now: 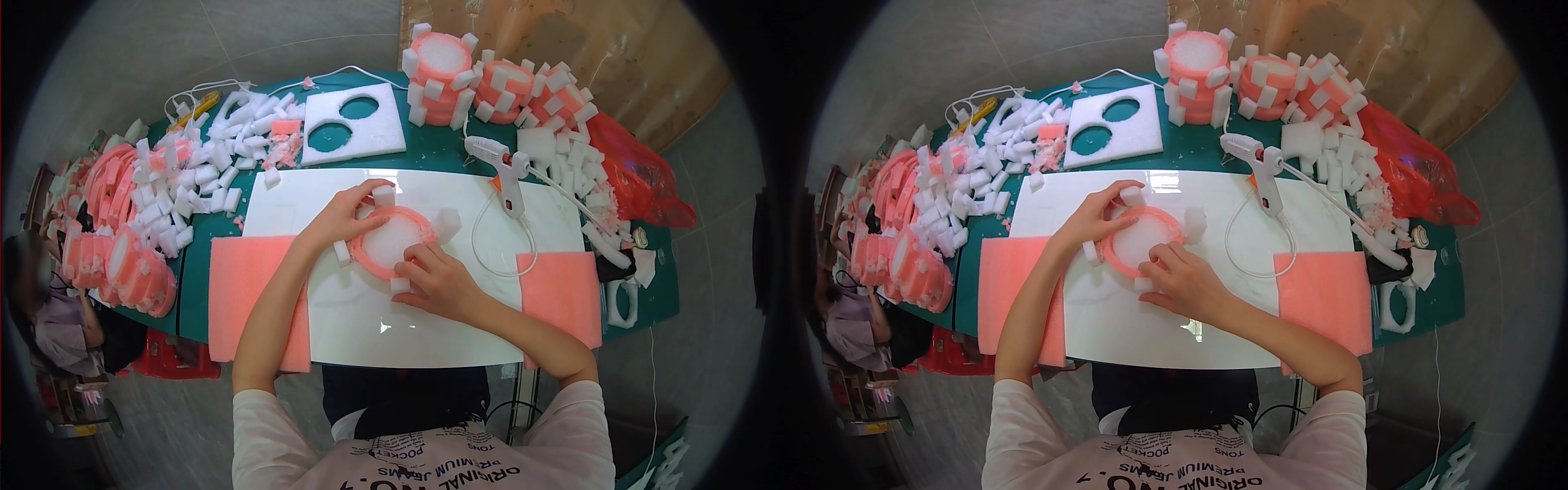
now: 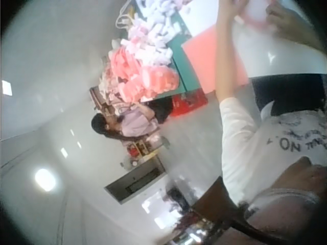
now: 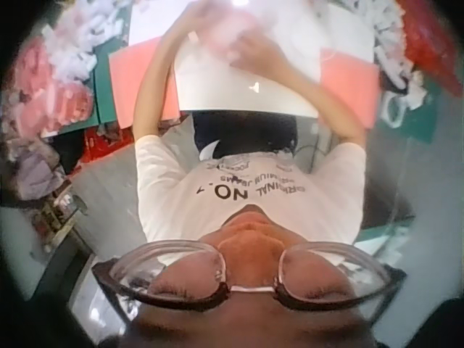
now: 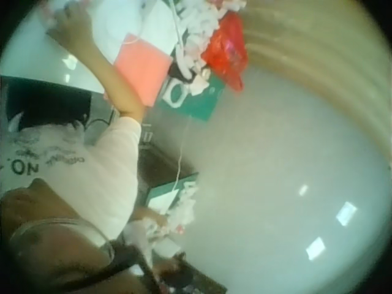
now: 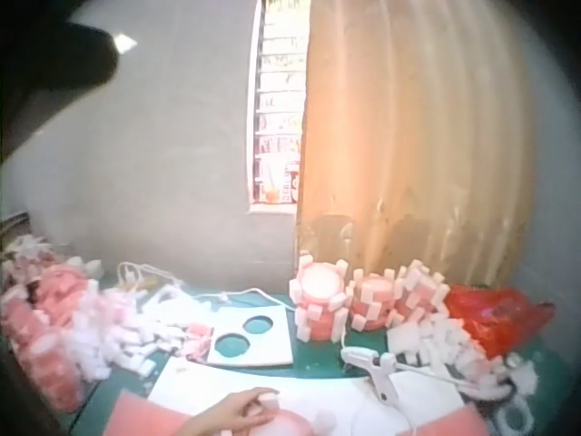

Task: The recorder uses a glue gun to assemble small white foam blocks onto a pink foam ring to create a circular structure.

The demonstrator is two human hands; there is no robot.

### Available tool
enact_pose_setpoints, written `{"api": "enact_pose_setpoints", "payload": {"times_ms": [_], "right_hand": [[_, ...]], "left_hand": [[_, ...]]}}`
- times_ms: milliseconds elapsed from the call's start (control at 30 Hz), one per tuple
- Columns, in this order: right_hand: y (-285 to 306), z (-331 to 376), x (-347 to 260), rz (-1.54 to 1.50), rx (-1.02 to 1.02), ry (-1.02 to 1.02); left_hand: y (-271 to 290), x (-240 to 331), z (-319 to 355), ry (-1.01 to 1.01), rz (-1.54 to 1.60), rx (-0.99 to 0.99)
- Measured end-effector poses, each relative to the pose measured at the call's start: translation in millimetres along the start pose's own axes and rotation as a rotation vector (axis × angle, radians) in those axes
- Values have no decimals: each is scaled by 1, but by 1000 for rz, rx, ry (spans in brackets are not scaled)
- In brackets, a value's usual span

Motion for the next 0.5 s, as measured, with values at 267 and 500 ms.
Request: {"api": "enact_pose_setpoints", "payload": {"times_ms": [267, 500], "right_hand": [[0, 0, 0, -2, -3, -4], [0, 0, 0, 0, -1, -4]], "left_hand": [[0, 2, 0, 7, 6, 0], [0, 2, 0, 18, -3, -7]]}}
Point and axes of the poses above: each hand's wrist, its own z-axis away from the middle knuckle, its own y-axis out of the back of the hand, x = y × z, the point moved 2 cm from there along -z, towards the middle knuckle, and after that the axes turned 4 degrees about x, right-handed, at the moved point
